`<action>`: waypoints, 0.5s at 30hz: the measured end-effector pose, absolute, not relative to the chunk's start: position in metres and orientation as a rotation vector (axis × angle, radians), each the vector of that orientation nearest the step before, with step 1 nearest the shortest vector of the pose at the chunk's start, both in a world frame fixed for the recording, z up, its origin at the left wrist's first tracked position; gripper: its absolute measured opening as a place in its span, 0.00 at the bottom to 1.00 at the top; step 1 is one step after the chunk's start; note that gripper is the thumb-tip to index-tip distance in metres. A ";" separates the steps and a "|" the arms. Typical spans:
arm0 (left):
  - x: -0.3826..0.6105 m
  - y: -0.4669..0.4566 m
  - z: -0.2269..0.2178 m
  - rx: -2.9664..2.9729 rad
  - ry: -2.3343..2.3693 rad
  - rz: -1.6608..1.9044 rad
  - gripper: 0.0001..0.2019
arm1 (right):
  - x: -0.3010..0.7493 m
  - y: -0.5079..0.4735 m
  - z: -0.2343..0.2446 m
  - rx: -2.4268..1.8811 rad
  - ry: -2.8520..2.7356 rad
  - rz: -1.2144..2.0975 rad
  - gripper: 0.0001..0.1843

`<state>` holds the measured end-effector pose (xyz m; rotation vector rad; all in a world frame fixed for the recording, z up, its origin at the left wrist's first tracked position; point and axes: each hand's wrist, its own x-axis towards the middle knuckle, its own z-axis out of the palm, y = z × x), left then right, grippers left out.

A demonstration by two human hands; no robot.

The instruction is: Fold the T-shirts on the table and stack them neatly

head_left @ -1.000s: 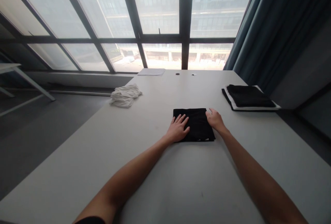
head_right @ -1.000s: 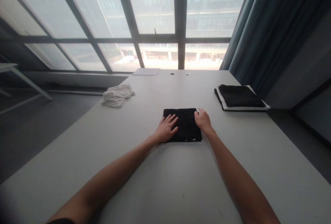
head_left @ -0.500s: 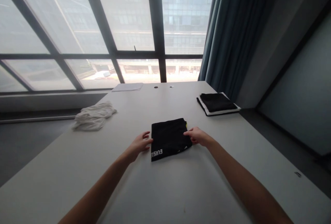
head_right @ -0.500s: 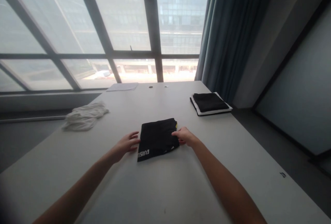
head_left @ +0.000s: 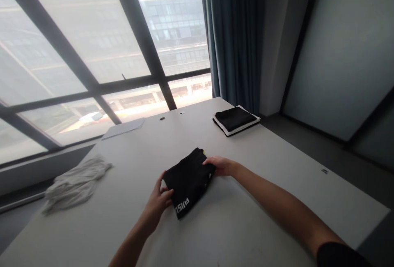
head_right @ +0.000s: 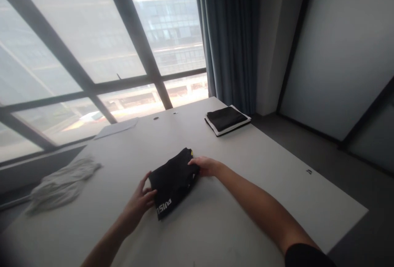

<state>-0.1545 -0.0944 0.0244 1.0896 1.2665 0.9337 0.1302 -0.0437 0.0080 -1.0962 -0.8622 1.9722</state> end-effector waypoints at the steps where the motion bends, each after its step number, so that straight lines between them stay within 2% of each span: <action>1: -0.150 -0.096 0.026 1.039 1.247 0.925 0.46 | 0.134 -0.044 0.010 -1.055 -0.819 1.994 0.01; 4: -0.136 -0.096 0.029 0.910 1.235 0.880 0.39 | 0.150 -0.046 0.018 -0.958 -0.701 2.077 0.02; 7: -0.117 -0.088 0.036 0.906 1.213 0.894 0.37 | 0.178 -0.045 0.029 -0.893 -0.637 2.095 0.02; 10: -0.087 -0.072 0.048 0.997 1.118 0.931 0.39 | 0.216 -0.041 0.041 -0.845 -0.634 2.017 0.03; 15: -0.013 -0.016 0.072 1.137 0.959 0.987 0.34 | 0.295 -0.018 0.065 -0.837 -0.705 1.800 0.05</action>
